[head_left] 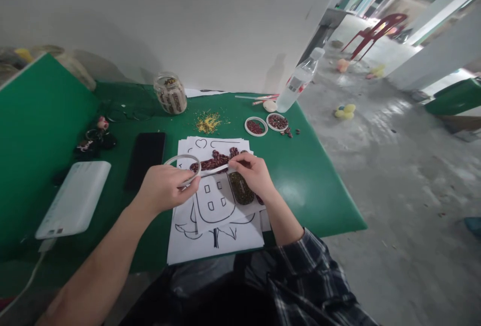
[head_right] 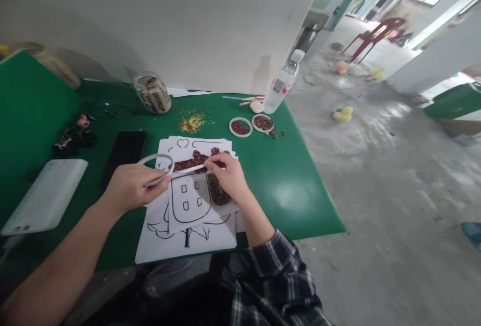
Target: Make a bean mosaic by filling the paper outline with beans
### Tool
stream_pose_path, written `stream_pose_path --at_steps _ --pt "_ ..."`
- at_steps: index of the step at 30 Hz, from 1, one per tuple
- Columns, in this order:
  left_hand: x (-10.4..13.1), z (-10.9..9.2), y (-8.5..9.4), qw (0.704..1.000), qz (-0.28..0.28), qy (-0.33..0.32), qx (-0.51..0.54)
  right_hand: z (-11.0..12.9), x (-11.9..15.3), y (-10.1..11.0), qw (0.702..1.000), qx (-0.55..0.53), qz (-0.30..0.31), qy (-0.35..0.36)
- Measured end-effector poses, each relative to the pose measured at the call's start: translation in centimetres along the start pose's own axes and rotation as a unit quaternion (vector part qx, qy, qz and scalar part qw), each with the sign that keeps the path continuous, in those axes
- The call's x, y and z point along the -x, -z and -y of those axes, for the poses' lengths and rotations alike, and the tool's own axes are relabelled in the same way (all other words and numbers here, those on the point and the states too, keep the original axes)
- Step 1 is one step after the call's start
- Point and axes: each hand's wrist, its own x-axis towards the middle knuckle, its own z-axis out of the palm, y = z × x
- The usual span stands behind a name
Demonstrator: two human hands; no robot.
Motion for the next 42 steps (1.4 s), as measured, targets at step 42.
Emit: stream_pose_path --at_steps 42 --pt "1.0 -2.6 0.6 0.944 0.252 0.177 -0.118 -0.4 0.8 -3.7 0.969 0.223 0.067 0.087"
